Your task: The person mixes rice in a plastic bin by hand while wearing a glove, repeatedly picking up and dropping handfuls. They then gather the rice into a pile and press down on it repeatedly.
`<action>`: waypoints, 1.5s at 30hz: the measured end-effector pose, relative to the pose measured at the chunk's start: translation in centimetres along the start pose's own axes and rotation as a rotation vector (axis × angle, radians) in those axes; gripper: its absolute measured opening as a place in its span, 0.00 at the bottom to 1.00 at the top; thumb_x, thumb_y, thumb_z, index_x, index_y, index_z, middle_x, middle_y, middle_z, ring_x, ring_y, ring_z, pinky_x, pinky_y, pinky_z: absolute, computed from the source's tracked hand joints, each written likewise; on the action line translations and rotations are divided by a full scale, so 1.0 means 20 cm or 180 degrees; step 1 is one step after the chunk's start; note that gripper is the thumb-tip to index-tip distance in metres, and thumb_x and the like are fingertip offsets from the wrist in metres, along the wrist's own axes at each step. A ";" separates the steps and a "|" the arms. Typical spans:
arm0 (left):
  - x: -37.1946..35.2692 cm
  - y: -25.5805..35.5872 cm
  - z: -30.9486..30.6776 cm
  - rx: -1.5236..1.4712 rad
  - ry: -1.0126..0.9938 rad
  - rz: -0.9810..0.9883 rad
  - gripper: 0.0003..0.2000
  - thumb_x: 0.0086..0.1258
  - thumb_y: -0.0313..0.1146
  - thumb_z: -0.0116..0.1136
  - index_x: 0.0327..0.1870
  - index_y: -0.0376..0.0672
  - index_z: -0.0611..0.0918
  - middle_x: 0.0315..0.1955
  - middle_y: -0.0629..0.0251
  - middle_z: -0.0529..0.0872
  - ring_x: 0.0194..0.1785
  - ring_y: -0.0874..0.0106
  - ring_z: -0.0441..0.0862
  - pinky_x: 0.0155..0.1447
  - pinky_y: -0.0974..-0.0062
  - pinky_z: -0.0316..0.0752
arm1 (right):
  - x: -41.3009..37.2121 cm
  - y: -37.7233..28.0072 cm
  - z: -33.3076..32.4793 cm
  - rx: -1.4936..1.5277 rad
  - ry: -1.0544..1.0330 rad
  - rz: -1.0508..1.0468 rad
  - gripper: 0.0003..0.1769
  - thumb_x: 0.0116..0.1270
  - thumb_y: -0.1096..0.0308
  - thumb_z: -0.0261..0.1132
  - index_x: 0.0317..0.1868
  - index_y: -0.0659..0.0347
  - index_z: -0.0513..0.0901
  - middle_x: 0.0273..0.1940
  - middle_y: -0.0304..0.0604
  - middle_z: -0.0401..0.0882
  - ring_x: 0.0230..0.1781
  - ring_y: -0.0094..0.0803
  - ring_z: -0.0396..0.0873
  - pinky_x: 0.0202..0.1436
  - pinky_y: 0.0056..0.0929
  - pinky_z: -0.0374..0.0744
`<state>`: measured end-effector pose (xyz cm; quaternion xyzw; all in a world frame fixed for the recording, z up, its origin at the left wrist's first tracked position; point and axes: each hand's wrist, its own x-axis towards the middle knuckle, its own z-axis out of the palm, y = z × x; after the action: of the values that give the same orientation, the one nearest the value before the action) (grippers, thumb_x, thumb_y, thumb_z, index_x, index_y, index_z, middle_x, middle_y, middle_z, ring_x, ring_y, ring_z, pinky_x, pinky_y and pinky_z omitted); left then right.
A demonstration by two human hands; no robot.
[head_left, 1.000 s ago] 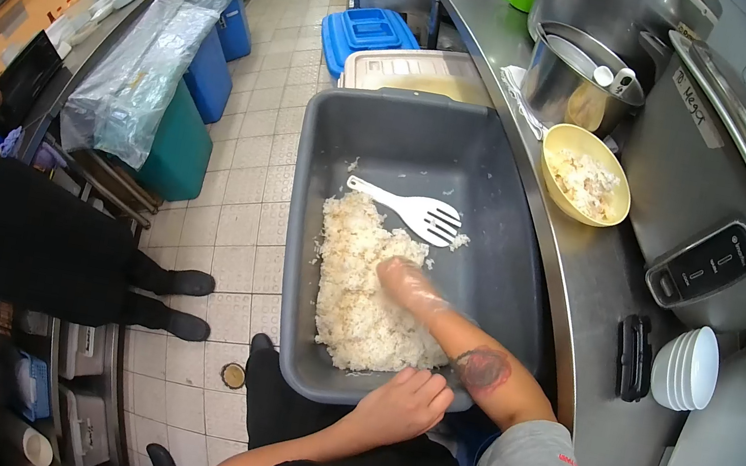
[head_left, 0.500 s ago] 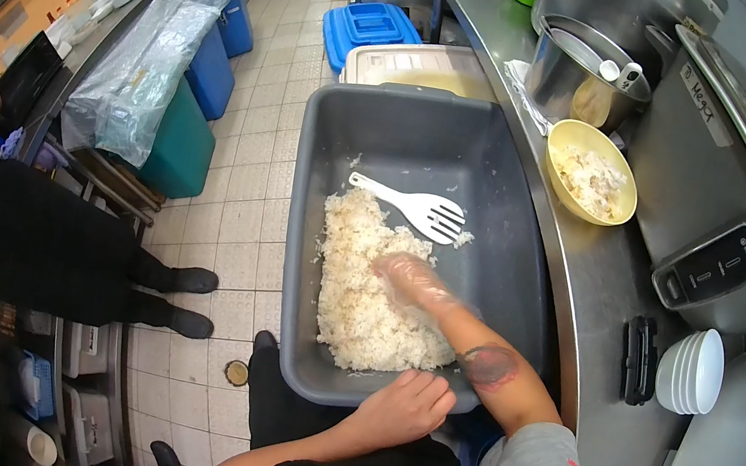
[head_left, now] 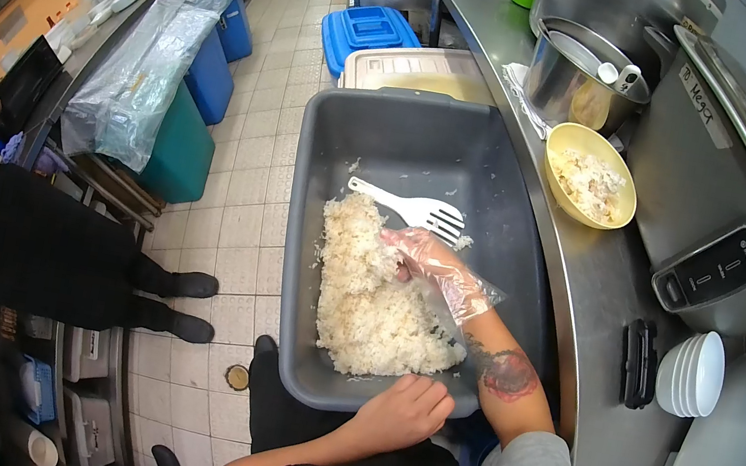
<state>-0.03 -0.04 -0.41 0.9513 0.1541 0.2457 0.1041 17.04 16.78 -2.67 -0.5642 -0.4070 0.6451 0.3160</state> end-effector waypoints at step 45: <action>0.00 0.00 -0.01 -0.0050 0.0009 0.0028 0.08 0.62 0.33 0.64 0.35 0.44 0.77 0.29 0.67 0.71 0.34 0.69 0.74 0.40 0.71 0.69 | 0.01 0.01 0.00 -0.0238 -0.0262 -0.0459 0.18 0.76 0.53 0.65 0.51 0.60 0.86 0.39 0.36 0.86 0.42 0.22 0.82 0.45 0.24 0.81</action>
<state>-0.08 0.11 -0.20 0.9508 0.1481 0.2487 0.1103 16.95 16.79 -2.90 -0.5179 -0.4830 0.6277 0.3233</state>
